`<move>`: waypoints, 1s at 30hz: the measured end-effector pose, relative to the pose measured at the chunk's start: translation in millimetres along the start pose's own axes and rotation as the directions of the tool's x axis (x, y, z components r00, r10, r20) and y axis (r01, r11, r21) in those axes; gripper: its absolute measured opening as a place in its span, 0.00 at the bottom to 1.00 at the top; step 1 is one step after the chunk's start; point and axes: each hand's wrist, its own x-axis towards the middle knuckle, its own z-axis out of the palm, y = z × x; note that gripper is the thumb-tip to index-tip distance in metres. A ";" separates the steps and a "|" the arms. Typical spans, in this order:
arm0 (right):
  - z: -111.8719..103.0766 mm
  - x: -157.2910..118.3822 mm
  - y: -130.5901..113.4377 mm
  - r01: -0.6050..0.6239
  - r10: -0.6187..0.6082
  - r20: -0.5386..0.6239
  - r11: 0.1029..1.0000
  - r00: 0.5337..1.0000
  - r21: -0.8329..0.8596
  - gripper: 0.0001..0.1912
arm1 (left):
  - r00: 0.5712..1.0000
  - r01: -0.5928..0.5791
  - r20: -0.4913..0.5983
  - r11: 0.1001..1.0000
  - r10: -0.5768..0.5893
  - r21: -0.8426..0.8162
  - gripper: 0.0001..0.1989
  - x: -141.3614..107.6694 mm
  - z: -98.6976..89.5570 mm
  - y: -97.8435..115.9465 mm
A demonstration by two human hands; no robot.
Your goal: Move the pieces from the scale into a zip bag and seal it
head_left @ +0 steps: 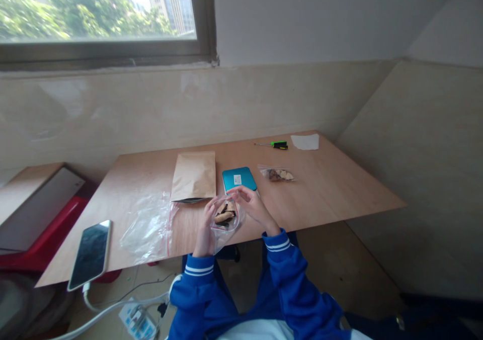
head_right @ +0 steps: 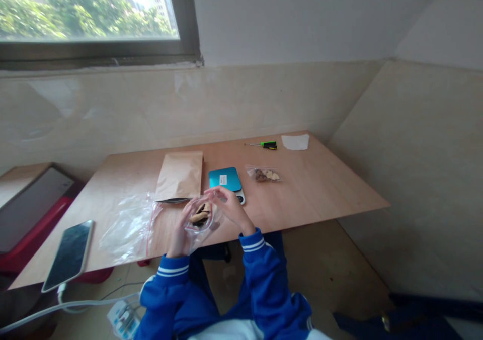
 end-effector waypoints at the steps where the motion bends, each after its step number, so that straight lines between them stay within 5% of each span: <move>1: 0.4 0.4 0.2 -0.010 0.011 -0.032 1.000 0.999 0.023 0.17 | 1.000 0.014 -0.006 1.000 -0.014 -0.017 0.18 -0.6 1.3 1.2; 7: -1.2 1.8 -6.6 -0.035 0.055 -0.275 0.996 0.960 0.077 0.20 | 0.992 -0.094 0.083 0.995 0.096 -0.027 0.23 -3.6 -8.0 7.0; 11: -4.6 1.6 -11.5 0.008 0.039 -0.508 0.996 0.861 0.090 0.20 | 0.958 -0.225 0.216 0.961 0.188 0.159 0.28 -7.9 -14.9 12.9; 13: -6.5 1.0 -12.4 0.009 0.035 -0.569 0.997 0.822 0.074 0.20 | 0.955 -0.275 0.189 0.922 0.229 0.273 0.23 -10.4 -12.4 16.4; 18: -5.6 -3.0 -17.0 0.042 -0.036 -0.577 0.999 0.816 -0.004 0.19 | 0.927 -0.364 0.099 0.808 0.361 0.463 0.09 -11.9 -3.0 18.1; 26: 4.5 -11.8 -30.5 0.078 -0.129 -0.470 0.989 0.873 -0.126 0.18 | 0.829 -0.476 0.040 0.667 0.558 0.573 0.07 -16.3 11.4 21.5; 30: -4.9 -15.1 -29.9 0.091 -0.206 -0.519 0.967 0.830 -0.237 0.19 | 0.751 -0.483 -0.098 0.644 0.653 0.594 0.09 -21.0 15.0 38.5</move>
